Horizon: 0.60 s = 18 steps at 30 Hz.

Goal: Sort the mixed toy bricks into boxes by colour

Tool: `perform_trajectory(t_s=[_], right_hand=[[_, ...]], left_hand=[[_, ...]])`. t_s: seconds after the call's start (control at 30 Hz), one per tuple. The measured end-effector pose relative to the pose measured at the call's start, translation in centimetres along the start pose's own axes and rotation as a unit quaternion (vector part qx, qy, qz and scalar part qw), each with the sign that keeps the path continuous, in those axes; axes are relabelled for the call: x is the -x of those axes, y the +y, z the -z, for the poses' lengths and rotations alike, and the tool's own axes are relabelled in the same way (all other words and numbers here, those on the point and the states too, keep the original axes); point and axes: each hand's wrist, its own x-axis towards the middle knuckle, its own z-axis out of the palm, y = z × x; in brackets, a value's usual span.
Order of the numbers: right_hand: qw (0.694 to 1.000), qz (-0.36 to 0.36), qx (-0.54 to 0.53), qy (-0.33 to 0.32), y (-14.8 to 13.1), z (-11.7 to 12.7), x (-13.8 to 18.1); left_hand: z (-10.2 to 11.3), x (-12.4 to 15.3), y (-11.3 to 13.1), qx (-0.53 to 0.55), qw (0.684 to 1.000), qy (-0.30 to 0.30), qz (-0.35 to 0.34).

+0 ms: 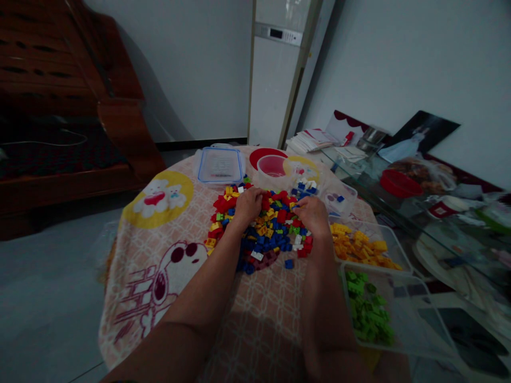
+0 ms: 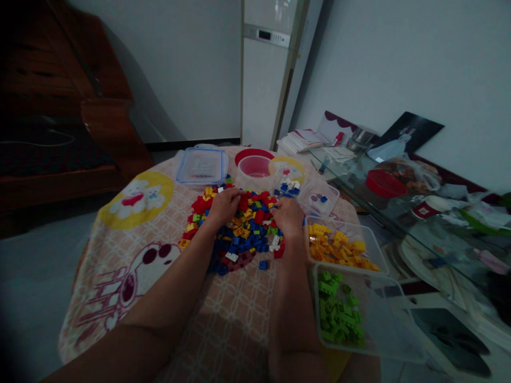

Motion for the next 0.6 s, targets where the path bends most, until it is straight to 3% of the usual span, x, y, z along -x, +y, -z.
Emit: perform_trajectory(t_s=[0.23, 0.37, 0.47, 0.6], right_hand=[[0.985, -0.023, -0.165, 0.039, 1.7, -0.6, -0.9], [0.929, -0.072, -0.342, 0.122, 1.8, -1.8, -1.9], [0.875, -0.054, -0.439, 0.195, 1.7, -2.6, -2.6], [0.870, -0.015, -0.451, 0.200, 2.0, -2.9, -2.6]], left_hand=[[0.0, 0.1, 0.0, -0.003, 1.000, 0.008, -0.003], [0.1, 0.1, 0.2, -0.006, 1.000, 0.006, 0.000], [0.2, 0.1, 0.5, -0.011, 1.000, -0.004, 0.006], [0.2, 0.1, 0.4, -0.012, 1.000, -0.006, 0.007]])
